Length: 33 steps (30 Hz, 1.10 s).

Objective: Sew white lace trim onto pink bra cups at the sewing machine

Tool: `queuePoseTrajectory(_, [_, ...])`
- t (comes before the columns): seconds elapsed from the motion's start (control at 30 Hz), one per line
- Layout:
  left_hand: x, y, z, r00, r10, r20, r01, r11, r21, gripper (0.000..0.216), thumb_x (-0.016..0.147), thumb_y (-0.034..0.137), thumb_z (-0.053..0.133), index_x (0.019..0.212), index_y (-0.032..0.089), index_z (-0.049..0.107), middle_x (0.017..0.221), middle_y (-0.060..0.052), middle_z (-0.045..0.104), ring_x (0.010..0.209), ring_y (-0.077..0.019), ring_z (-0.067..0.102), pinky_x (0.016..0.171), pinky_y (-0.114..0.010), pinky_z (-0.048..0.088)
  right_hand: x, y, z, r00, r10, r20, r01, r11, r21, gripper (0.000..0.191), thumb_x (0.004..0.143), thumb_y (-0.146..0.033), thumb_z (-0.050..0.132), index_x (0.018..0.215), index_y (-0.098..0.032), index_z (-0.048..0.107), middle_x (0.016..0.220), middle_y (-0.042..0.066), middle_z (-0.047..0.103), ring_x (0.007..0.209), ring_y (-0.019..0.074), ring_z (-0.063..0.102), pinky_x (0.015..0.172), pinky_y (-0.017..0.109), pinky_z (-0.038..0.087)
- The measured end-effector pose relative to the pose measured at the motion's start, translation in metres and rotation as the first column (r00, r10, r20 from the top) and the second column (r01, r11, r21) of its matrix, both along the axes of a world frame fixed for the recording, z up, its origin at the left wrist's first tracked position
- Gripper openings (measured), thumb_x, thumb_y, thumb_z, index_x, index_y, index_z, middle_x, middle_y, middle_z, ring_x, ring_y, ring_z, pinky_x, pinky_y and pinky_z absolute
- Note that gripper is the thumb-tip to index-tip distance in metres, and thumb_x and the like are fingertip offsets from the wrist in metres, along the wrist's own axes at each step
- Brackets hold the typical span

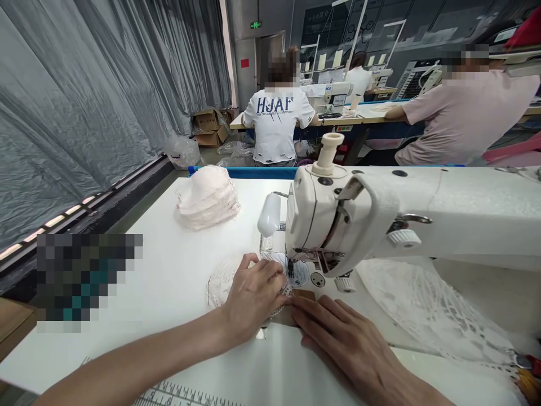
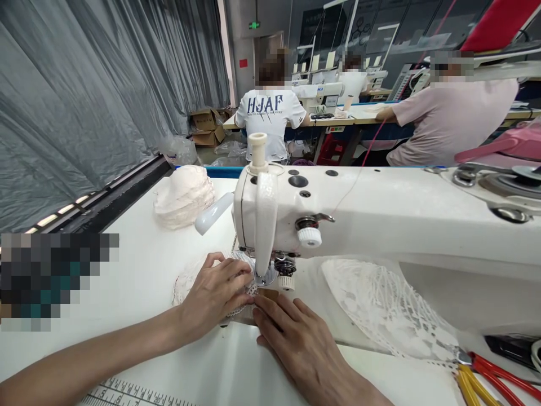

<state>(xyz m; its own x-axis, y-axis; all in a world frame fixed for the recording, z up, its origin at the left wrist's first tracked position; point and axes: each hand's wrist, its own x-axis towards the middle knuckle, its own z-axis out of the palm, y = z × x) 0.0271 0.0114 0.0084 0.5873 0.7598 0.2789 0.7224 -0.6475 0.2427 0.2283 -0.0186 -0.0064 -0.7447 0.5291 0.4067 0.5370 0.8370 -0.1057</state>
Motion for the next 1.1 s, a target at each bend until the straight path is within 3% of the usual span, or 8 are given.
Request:
queuePoseTrajectory(0.17, [0.001,0.004,-0.002,1.000,-0.010,0.011,0.009,0.999,0.038,0.011,0.088,0.024,0.054,0.094,0.016,0.059,0.098,-0.005,0.064,0.084,-0.0202,0.061,0.082,-0.040,0.034,0.000,0.002,-0.001,1.000,0.005,0.007,-0.006,0.999,0.032,0.028,0.094,-0.014,0.037,0.107,-0.014,0.062,0.119,0.012,0.062,0.097,0.0227,0.061,0.066,0.032,0.052])
queuePoseTrajectory(0.33, [0.002,0.018,-0.006,0.999,-0.026,0.046,0.021,0.993,0.120,0.012,0.089,0.023,0.054,0.098,0.016,0.055,0.099,-0.003,0.063,0.082,-0.0148,0.060,0.084,-0.038,0.037,-0.004,0.005,-0.005,0.999,-0.046,-0.021,0.048,0.997,0.067,0.031,0.096,-0.020,0.034,0.108,-0.013,0.061,0.117,0.012,0.064,0.090,0.0224,0.062,0.065,0.032,0.052])
queuePoseTrajectory(0.53, [0.003,0.033,-0.013,0.997,-0.043,0.064,0.034,0.989,0.144,0.018,0.091,0.025,0.048,0.076,0.017,0.052,0.078,0.002,0.059,0.066,-0.0113,0.055,0.088,-0.037,0.038,-0.006,0.006,-0.007,0.994,-0.102,-0.036,0.103,0.994,0.027,0.034,0.097,-0.026,0.033,0.117,-0.012,0.057,0.122,0.013,0.061,0.078,0.0201,0.060,0.062,0.032,0.050])
queuePoseTrajectory(0.67, [0.003,0.036,-0.016,0.996,-0.053,0.070,0.043,0.991,0.130,0.023,0.092,0.023,0.045,0.070,0.019,0.050,0.074,0.004,0.057,0.066,-0.0115,0.055,0.091,-0.037,0.036,-0.005,0.007,-0.007,0.993,-0.118,-0.011,0.119,0.992,0.046,0.035,0.098,-0.026,0.032,0.117,-0.012,0.057,0.125,0.013,0.059,0.074,0.0197,0.060,0.060,0.033,0.049])
queuePoseTrajectory(0.9, [0.004,0.027,-0.015,0.998,-0.053,0.033,0.046,0.978,0.204,0.019,0.094,0.020,0.042,0.077,0.018,0.050,0.085,0.001,0.061,0.077,-0.0115,0.057,0.095,-0.037,0.034,-0.005,0.007,-0.005,0.993,-0.120,-0.011,0.121,0.990,0.068,0.036,0.098,-0.029,0.032,0.112,-0.011,0.061,0.117,0.013,0.063,0.076,0.0204,0.061,0.062,0.033,0.049])
queuePoseTrajectory(1.0, [0.005,0.015,-0.013,0.998,-0.057,-0.004,0.056,0.966,0.251,0.015,0.092,0.014,0.042,0.083,0.016,0.053,0.092,-0.002,0.062,0.085,-0.0128,0.058,0.091,-0.037,0.035,-0.006,0.006,-0.006,0.993,-0.113,-0.034,0.115,0.990,0.080,0.036,0.098,-0.028,0.033,0.110,-0.011,0.061,0.115,0.014,0.064,0.078,0.0209,0.060,0.063,0.034,0.049])
queuePoseTrajectory(1.1, [0.006,0.005,-0.011,0.996,-0.091,0.003,0.086,0.950,0.299,0.014,0.088,0.006,0.045,0.085,0.015,0.056,0.089,-0.002,0.063,0.081,-0.0116,0.059,0.085,-0.034,0.036,-0.006,0.005,-0.008,0.994,-0.094,-0.063,0.098,0.992,0.075,0.033,0.097,-0.025,0.034,0.106,-0.011,0.063,0.109,0.013,0.066,0.079,0.0211,0.059,0.062,0.034,0.049])
